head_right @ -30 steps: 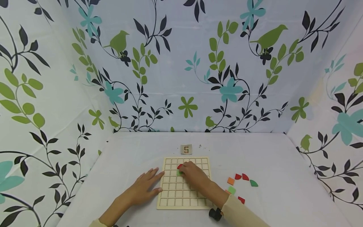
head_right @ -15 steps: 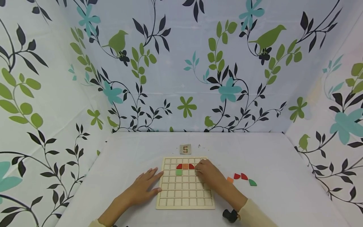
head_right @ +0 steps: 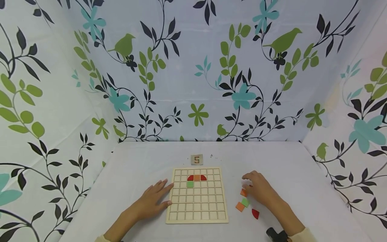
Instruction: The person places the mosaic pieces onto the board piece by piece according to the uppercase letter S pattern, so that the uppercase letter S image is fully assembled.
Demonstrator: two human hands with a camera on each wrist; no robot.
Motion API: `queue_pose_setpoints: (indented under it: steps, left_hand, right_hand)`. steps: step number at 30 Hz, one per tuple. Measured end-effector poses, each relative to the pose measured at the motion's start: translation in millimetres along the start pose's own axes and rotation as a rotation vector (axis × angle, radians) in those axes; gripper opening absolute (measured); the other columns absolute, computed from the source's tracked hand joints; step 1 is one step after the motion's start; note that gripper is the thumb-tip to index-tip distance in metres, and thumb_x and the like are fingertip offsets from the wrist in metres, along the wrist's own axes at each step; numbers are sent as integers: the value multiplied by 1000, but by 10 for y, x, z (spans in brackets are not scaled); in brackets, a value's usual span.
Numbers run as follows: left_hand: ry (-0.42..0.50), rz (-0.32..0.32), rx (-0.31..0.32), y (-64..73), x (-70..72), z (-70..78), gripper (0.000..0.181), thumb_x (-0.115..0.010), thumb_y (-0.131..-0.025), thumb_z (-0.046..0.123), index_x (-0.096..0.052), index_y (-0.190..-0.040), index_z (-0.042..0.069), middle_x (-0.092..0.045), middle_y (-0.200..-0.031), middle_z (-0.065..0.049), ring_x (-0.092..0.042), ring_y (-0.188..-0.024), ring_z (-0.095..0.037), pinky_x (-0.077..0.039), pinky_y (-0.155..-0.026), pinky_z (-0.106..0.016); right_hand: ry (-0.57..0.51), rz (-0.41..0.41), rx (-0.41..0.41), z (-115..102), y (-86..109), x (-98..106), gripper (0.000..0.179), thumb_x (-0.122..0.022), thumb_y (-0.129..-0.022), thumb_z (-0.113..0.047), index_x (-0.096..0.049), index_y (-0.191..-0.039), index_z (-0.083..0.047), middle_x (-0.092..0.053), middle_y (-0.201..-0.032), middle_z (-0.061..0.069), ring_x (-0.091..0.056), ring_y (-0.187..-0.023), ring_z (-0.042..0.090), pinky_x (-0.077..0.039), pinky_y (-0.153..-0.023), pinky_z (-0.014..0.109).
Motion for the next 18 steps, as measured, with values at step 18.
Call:
queue_pose_setpoints:
  steps: [18]
  left_hand:
    - [8,4,-4,5,-13,-2,70,-55,-106,58,-40,-164,22,-29,-173,-15,-25,-160,-43,-20,-125,-70]
  right_hand:
    - [20,-37,-72,598,176,58,23,-79,-93,-6,-67,-113,-4,-62,-97,2,-61,-90,18,-57,-80,40]
Point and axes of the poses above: each hand's wrist, its own y-axis away from the middle knuckle, its own x-axis out of the back of the hand, z = x × y, the point moved 5 cm from there along -y, towards the middle knuckle
